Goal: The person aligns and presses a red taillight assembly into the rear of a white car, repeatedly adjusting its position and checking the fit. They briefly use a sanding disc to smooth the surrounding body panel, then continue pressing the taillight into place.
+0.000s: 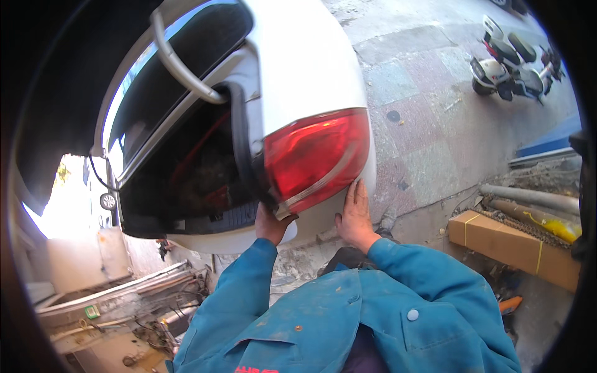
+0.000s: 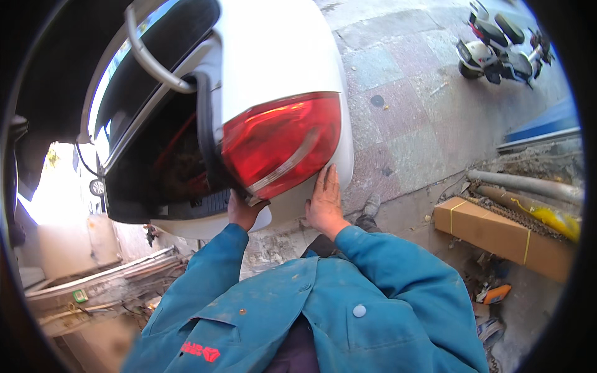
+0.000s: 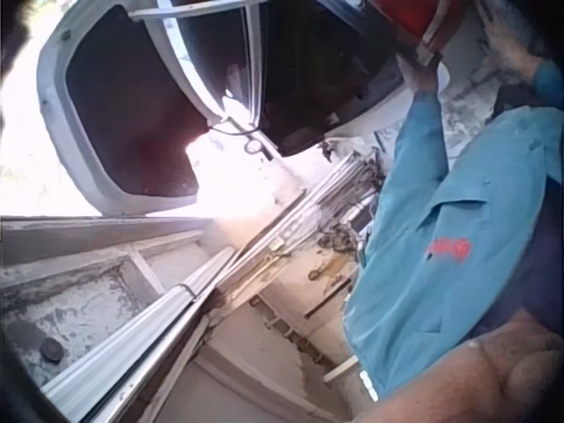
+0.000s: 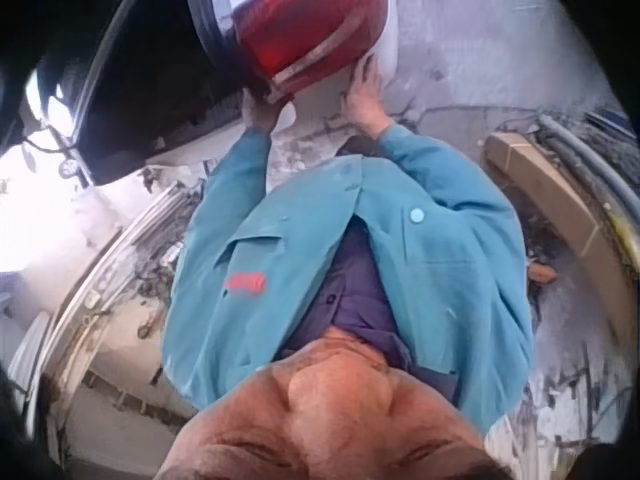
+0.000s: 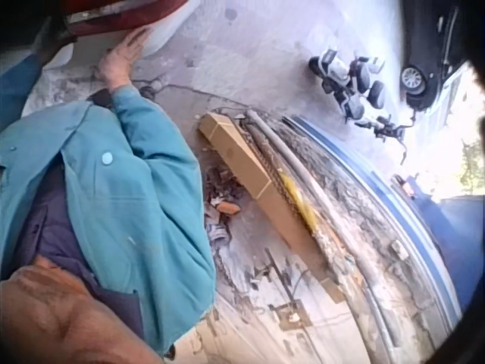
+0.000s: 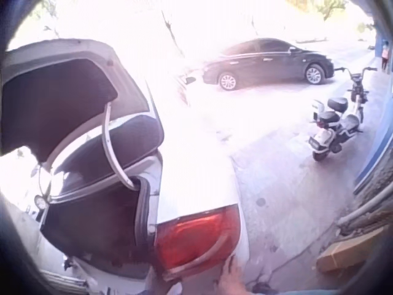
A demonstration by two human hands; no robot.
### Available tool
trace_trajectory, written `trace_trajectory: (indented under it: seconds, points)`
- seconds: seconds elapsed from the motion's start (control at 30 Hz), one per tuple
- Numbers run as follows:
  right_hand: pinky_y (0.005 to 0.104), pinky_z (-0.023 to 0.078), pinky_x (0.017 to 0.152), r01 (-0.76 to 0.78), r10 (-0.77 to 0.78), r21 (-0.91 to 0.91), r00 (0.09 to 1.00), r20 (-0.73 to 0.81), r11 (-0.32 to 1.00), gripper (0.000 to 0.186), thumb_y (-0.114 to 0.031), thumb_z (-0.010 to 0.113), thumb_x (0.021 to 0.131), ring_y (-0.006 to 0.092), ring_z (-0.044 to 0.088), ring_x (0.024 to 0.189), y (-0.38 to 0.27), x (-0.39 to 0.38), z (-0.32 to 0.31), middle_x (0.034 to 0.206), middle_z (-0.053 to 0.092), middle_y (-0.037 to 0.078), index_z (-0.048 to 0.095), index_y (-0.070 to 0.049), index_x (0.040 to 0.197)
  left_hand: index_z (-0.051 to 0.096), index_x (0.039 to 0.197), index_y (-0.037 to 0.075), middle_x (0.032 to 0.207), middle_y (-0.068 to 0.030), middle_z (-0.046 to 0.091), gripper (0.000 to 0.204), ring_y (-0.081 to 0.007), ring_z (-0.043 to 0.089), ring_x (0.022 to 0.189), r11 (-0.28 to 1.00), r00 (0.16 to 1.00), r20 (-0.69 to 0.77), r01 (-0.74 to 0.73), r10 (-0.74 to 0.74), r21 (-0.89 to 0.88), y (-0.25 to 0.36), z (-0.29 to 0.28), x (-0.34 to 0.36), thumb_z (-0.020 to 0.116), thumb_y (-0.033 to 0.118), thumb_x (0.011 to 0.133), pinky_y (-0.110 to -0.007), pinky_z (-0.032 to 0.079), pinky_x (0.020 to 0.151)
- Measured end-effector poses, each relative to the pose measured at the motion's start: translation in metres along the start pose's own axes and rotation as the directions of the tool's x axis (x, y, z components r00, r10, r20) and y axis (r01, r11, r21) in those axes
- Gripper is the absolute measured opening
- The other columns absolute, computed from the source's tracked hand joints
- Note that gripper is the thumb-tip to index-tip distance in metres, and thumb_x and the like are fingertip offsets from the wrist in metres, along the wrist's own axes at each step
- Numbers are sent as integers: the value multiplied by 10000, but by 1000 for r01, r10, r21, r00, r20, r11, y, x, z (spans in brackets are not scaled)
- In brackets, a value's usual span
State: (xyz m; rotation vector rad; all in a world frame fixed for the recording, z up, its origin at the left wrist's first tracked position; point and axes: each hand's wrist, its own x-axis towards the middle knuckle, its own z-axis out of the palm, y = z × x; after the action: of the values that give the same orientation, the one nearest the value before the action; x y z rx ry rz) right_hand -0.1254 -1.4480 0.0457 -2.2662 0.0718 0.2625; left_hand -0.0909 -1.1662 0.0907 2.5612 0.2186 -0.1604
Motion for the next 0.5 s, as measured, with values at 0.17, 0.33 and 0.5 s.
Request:
trace_trajectory:
  seconds: [0.17,0.33,0.5]
  points:
    - [603,252,1377,5,-4,-117,1000,11,993,1169,-204,803,931,649,171,1662,-28,-16,32,1788,36,494,49,170,1742,498,1558,18,1466,-249,660,1067,-464,645,1355,995,994,-39,-96,97,40,-9,4,0,1073,369,731,-527,560,1091]
    - [597,336,1335,33,-19,-157,996,92,987,1193,-284,802,942,708,285,1589,-71,-22,60,1765,26,533,38,129,1761,465,1587,-11,1453,-275,657,1018,-489,639,1334,984,986,-10,-169,169,49,-14,-3,1,1022,336,808,-531,558,1084]
    - [559,400,1311,274,-223,-29,834,505,961,954,-378,773,971,622,412,1568,-93,-27,83,1740,271,479,366,23,1735,399,1644,-58,1607,-320,538,971,-505,534,1490,990,987,-80,-141,141,1,-68,11,-33,936,281,910,-535,489,1224]
